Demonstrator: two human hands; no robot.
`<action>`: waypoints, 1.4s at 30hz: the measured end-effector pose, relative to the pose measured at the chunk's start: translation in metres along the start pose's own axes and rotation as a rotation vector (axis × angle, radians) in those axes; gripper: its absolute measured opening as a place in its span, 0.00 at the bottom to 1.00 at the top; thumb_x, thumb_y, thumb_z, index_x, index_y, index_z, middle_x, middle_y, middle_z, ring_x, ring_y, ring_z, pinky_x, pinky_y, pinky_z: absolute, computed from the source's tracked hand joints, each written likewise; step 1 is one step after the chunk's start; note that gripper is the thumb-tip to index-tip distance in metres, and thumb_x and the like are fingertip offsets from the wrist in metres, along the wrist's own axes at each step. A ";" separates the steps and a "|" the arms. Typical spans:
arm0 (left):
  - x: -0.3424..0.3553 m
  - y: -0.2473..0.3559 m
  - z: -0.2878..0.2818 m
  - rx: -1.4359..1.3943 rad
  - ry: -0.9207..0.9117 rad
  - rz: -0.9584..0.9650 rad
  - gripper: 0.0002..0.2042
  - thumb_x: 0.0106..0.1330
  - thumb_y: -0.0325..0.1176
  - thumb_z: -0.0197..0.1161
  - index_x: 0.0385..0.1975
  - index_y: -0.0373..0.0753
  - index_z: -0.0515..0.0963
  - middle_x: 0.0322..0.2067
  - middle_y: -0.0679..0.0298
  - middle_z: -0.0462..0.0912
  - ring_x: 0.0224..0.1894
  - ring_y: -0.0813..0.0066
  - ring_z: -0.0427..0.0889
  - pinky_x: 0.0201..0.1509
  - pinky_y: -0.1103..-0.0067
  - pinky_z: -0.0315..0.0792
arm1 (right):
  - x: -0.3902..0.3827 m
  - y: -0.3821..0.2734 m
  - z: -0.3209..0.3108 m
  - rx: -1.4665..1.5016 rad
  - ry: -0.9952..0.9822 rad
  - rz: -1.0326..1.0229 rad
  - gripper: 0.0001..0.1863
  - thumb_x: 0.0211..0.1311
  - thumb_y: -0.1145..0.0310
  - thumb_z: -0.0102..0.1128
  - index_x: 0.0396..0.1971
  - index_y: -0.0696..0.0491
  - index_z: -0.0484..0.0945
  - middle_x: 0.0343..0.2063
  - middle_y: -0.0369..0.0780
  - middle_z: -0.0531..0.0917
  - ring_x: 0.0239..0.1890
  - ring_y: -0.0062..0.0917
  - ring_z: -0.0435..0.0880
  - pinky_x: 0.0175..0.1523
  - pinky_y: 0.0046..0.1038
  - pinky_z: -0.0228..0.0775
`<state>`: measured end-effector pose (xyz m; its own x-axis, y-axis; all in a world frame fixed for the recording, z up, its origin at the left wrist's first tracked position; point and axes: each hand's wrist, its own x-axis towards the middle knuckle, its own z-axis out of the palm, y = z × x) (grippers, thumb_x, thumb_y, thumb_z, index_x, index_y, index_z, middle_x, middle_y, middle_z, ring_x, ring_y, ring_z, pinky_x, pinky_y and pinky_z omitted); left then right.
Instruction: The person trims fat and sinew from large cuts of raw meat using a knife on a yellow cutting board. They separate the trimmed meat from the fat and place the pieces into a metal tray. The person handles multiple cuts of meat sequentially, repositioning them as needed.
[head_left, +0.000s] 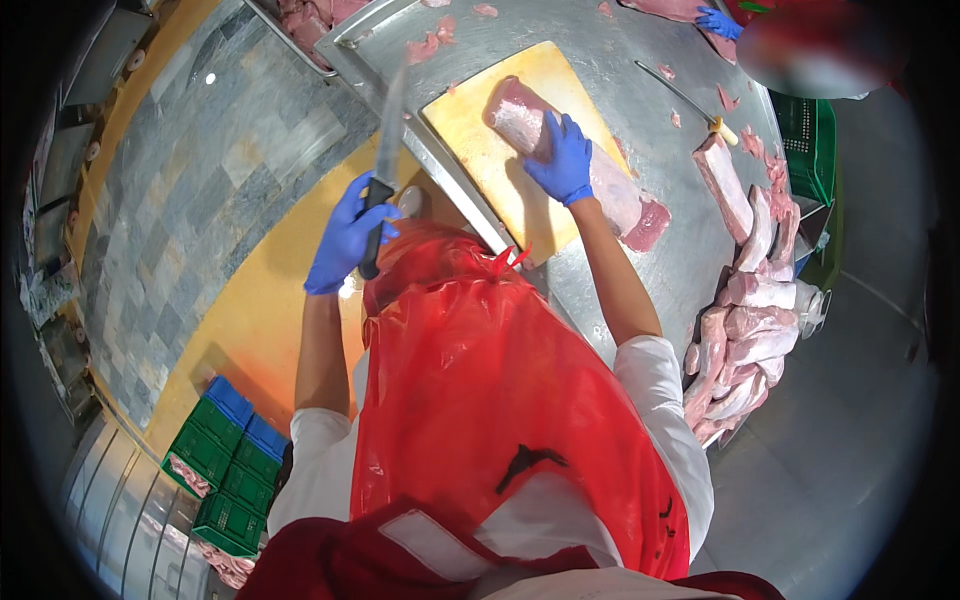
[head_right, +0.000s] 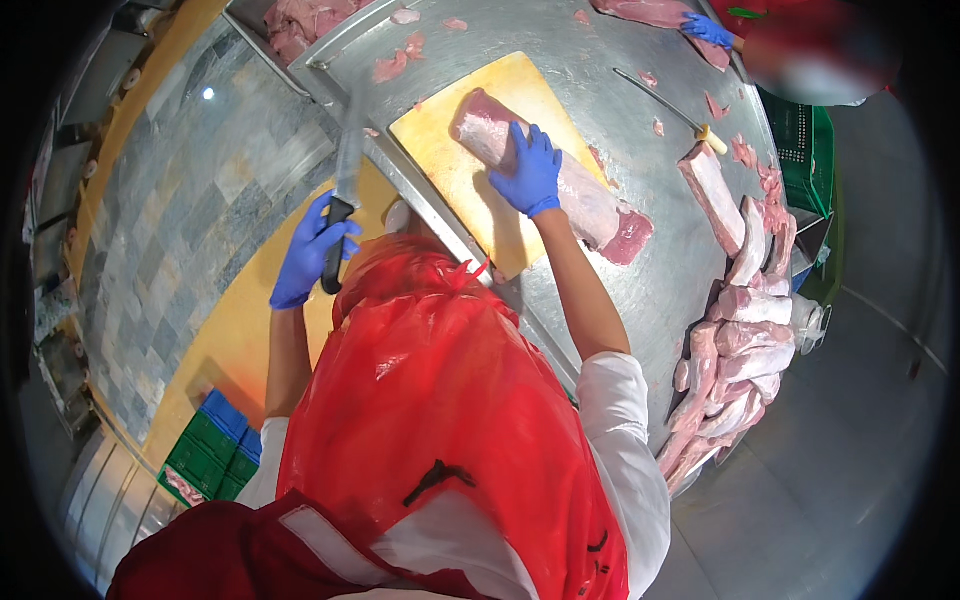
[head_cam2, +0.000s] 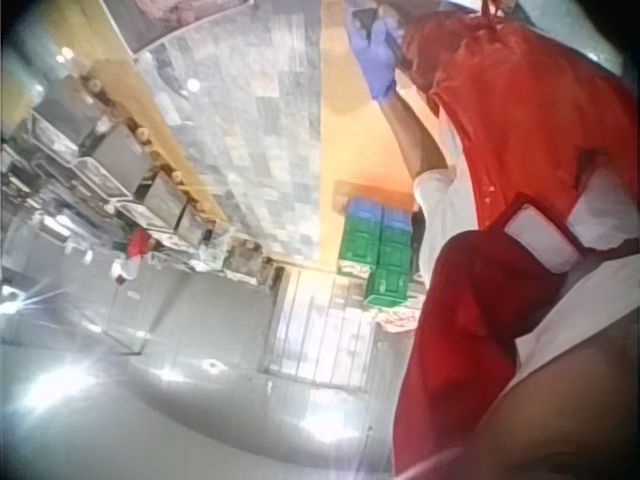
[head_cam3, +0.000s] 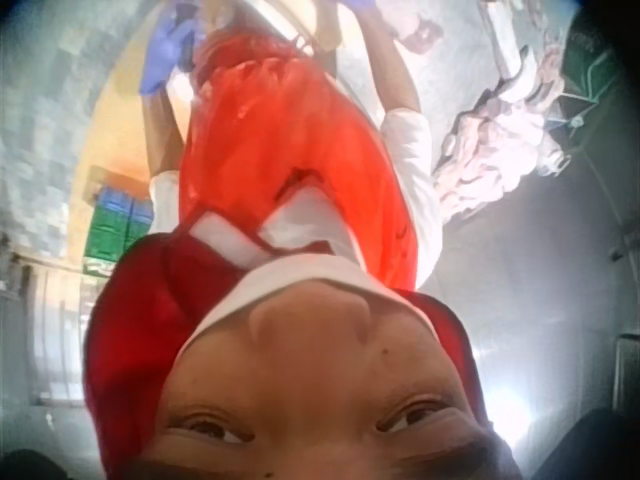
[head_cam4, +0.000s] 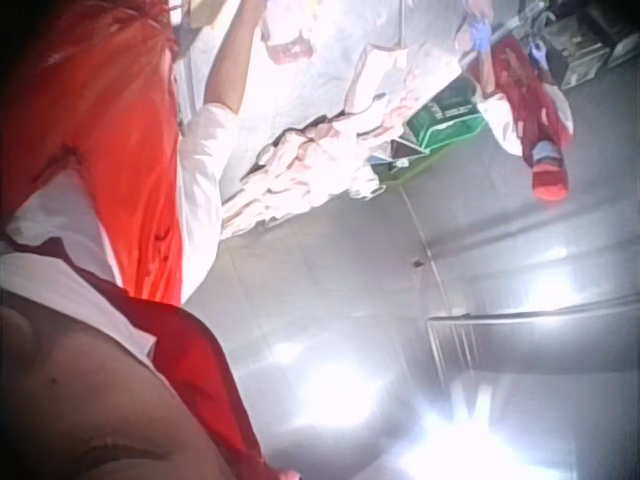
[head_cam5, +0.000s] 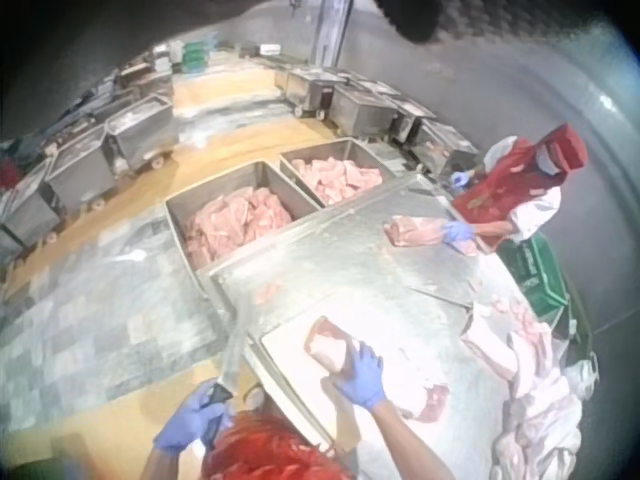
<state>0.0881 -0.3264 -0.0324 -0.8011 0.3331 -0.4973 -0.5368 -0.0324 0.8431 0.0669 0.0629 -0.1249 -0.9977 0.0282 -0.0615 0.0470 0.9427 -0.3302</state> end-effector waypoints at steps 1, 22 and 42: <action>0.008 0.001 0.010 -0.033 -0.024 -0.044 0.24 0.73 0.29 0.57 0.68 0.38 0.64 0.37 0.59 0.83 0.30 0.75 0.82 0.35 0.79 0.77 | 0.008 -0.004 0.007 0.045 0.054 -0.021 0.52 0.46 0.48 0.72 0.73 0.46 0.61 0.69 0.57 0.64 0.71 0.54 0.62 0.71 0.59 0.52; 0.254 0.035 0.077 1.239 -0.503 0.633 0.19 0.77 0.48 0.49 0.45 0.36 0.75 0.34 0.42 0.84 0.39 0.37 0.82 0.43 0.53 0.73 | -0.074 -0.003 0.029 0.030 0.421 0.242 0.37 0.54 0.61 0.65 0.67 0.47 0.71 0.66 0.53 0.70 0.69 0.49 0.65 0.72 0.52 0.51; 0.066 -0.085 -0.086 0.799 -0.213 0.203 0.12 0.79 0.39 0.51 0.41 0.37 0.76 0.19 0.63 0.74 0.20 0.78 0.74 0.26 0.76 0.68 | -0.029 -0.039 0.029 0.426 0.473 0.265 0.23 0.51 0.59 0.71 0.48 0.50 0.85 0.53 0.48 0.80 0.56 0.45 0.77 0.61 0.43 0.70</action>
<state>0.0583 -0.3830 -0.1550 -0.7518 0.5654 -0.3392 0.0242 0.5378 0.8427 0.0960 0.0160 -0.1378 -0.8593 0.4728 0.1948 0.2104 0.6741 -0.7081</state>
